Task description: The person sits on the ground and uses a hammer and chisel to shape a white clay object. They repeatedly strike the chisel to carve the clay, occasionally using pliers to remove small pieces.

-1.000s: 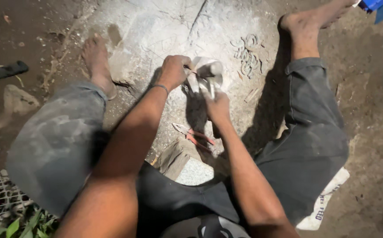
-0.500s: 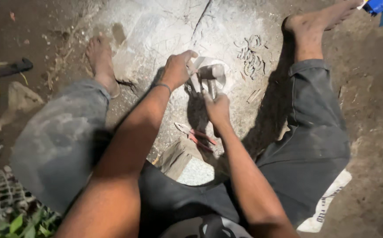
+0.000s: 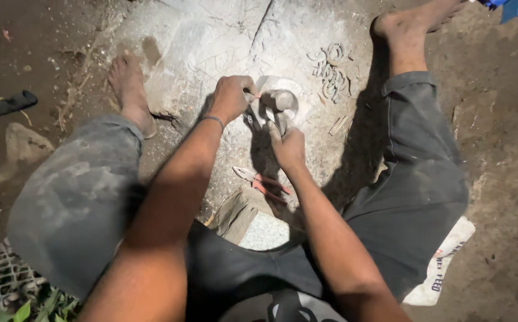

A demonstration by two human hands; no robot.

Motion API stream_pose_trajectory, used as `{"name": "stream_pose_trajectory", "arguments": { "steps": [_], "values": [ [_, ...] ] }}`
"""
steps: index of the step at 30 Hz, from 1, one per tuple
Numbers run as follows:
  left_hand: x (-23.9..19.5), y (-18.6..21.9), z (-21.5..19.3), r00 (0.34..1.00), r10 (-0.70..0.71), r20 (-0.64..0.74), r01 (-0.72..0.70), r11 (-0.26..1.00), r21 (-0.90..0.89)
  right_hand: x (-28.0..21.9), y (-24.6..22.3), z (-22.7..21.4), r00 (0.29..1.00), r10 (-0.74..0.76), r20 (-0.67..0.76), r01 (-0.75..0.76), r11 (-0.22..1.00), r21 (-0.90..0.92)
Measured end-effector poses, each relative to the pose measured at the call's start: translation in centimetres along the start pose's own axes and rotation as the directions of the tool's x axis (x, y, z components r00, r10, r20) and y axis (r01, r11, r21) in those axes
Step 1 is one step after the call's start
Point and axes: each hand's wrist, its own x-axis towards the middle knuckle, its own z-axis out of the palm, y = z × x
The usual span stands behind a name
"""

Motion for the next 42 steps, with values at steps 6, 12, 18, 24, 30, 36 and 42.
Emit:
{"name": "stream_pose_trajectory", "arguments": {
  "steps": [6,12,18,24,30,36,42],
  "values": [
    [-0.3,0.4,-0.2,1.0,0.014,0.025,-0.015,0.999,0.046,0.9,0.4,-1.2,0.995,0.084,-0.045,-0.07,0.964,0.255],
    [-0.6,1.1,-0.6,0.977,-0.212,0.037,0.206,0.971,0.117,0.3,-2.6,-5.4,0.988,0.114,-0.106,-0.061,0.911,0.409],
    [-0.6,1.7,-0.9,0.995,-0.096,-0.009,0.096,0.987,0.126,-0.5,-4.4,-6.7,0.984,0.14,-0.108,-0.088,0.918,0.387],
    [-0.3,1.0,-0.2,0.991,-0.132,0.026,0.129,0.986,0.105,-0.1,-3.1,-5.5,0.982,-0.081,-0.168,0.098,0.99,0.098],
    [0.4,0.8,0.0,0.999,-0.029,0.019,0.026,0.992,0.124,0.5,-2.0,-1.9,0.995,-0.066,-0.072,0.068,0.998,0.016],
    [-0.9,1.6,-0.5,0.999,-0.013,0.037,0.011,0.998,0.068,0.2,0.2,0.3,0.999,0.045,-0.009,-0.046,0.983,-0.179],
    [-2.0,2.6,-1.6,0.997,0.025,0.068,-0.034,0.992,0.125,0.1,-0.9,-0.4,1.0,0.008,0.001,-0.008,0.981,-0.196]
  ]
}}
